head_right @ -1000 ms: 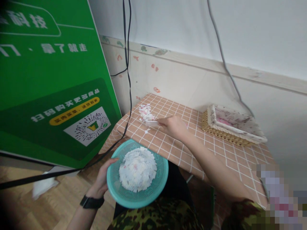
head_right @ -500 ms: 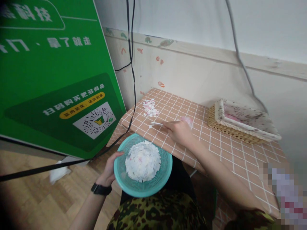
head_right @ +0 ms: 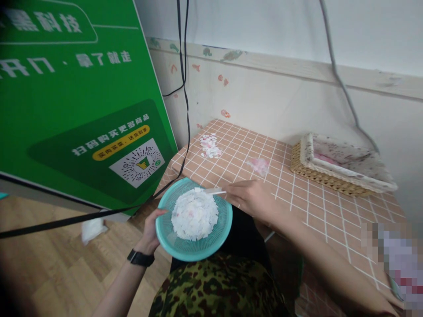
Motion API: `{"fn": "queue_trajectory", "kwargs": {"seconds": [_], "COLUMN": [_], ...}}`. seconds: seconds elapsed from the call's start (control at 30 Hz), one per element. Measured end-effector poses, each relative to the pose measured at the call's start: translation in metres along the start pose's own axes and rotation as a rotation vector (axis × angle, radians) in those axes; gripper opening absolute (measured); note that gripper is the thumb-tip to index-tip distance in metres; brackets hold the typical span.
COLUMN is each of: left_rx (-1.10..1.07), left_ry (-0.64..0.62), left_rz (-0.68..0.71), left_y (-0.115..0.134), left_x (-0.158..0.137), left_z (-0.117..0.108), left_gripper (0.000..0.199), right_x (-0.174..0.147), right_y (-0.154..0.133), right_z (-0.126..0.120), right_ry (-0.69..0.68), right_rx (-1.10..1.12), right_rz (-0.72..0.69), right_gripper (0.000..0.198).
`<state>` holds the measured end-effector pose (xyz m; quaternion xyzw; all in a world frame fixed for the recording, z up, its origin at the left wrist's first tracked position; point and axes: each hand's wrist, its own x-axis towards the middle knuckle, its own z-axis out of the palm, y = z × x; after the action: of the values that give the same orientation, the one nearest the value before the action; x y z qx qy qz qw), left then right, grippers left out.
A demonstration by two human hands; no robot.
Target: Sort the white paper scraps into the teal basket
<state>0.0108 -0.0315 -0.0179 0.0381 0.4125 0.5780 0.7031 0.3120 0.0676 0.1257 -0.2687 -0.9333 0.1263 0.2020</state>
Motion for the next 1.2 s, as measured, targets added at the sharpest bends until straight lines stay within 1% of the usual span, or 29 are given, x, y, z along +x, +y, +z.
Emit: {"fn": "queue_trajectory", "kwargs": {"seconds": [0.1, 0.17, 0.2, 0.27, 0.33, 0.37, 0.4, 0.53, 0.6, 0.67, 0.73, 0.8, 0.83, 0.9, 0.93, 0.97, 1.0, 1.07, 1.13, 1.2], "left_rx": [-0.002, 0.002, 0.003, 0.001, -0.007, -0.01, -0.008, 0.051, 0.084, 0.104, 0.122, 0.139, 0.151, 0.173, 0.188, 0.196, 0.201, 0.202, 0.19, 0.173], "left_ry": [-0.003, -0.008, -0.013, -0.02, -0.019, -0.017, -0.015, 0.013, 0.017, 0.004, 0.005, 0.024, 0.032, 0.056, 0.059, 0.051, 0.035, 0.006, -0.01, -0.012], "left_rz": [-0.009, -0.015, -0.014, -0.011, -0.01, -0.015, -0.027, -0.118, -0.157, -0.184, -0.201, -0.224, -0.232, -0.211, -0.205, -0.202, -0.202, -0.21, -0.213, -0.205], "left_y": [0.0, 0.0, 0.0, -0.001, -0.001, -0.002, -0.003, -0.008, -0.011, -0.013, -0.015, -0.015, -0.015, -0.015, -0.015, -0.015, -0.015, -0.015, -0.015, -0.014], "left_x": [-0.001, -0.001, -0.001, -0.003, -0.006, -0.009, -0.011, -0.025, -0.034, -0.045, -0.058, -0.072, -0.078, -0.089, -0.093, -0.096, -0.099, -0.101, -0.101, -0.101], "left_z": [0.0, 0.001, 0.002, 0.004, 0.006, 0.006, 0.005, -0.003, -0.007, -0.008, -0.005, 0.002, 0.006, 0.016, 0.021, 0.026, 0.03, 0.039, 0.048, 0.055], "left_gripper": [0.021, 0.021, 0.022, 0.024, 0.027, 0.029, 0.03, 0.029, 0.026, 0.024, 0.023, 0.022, 0.021, 0.017, 0.016, 0.015, 0.016, 0.019, 0.02, 0.019], "right_x": [-0.014, -0.019, -0.021, -0.021, -0.016, -0.011, -0.007, 0.014, 0.02, 0.02, 0.013, 0.0, -0.008, -0.024, -0.03, -0.035, -0.038, -0.041, -0.04, -0.039], "right_y": [-0.02, -0.025, -0.024, -0.018, -0.005, 0.003, 0.012, 0.046, 0.055, 0.051, 0.034, 0.005, -0.012, -0.044, -0.057, -0.067, -0.074, -0.08, -0.078, -0.073], "right_z": [-0.007, -0.013, -0.015, -0.018, -0.016, -0.013, -0.008, 0.017, 0.026, 0.031, 0.032, 0.034, 0.036, 0.041, 0.043, 0.045, 0.047, 0.048, 0.046, 0.043], "right_ry": [-0.079, -0.084, -0.064, 0.025, 0.12, 0.144, 0.142, 0.148, 0.136, 0.142, 0.18, 0.191, 0.146, -0.085, -0.169, -0.226, -0.264, -0.305, -0.329, -0.341], "right_rx": [0.143, 0.181, 0.17, 0.074, -0.058, -0.106, -0.117, -0.094, -0.176, -0.313, -0.438, -0.46, -0.402, -0.245, -0.209, -0.201, -0.204, -0.233, -0.253, -0.262], "right_rz": [-0.042, -0.043, -0.021, 0.099, 0.271, 0.351, 0.395, 0.51, 0.569, 0.594, 0.571, 0.487, 0.412, 0.223, 0.192, 0.191, 0.19, 0.209, 0.214, 0.216], "right_gripper": [0.03, 0.03, 0.028, 0.025, 0.027, 0.03, 0.032, 0.035, 0.037, 0.037, 0.036, 0.032, 0.031, 0.027, 0.025, 0.024, 0.022, 0.018, 0.015, 0.017]}}
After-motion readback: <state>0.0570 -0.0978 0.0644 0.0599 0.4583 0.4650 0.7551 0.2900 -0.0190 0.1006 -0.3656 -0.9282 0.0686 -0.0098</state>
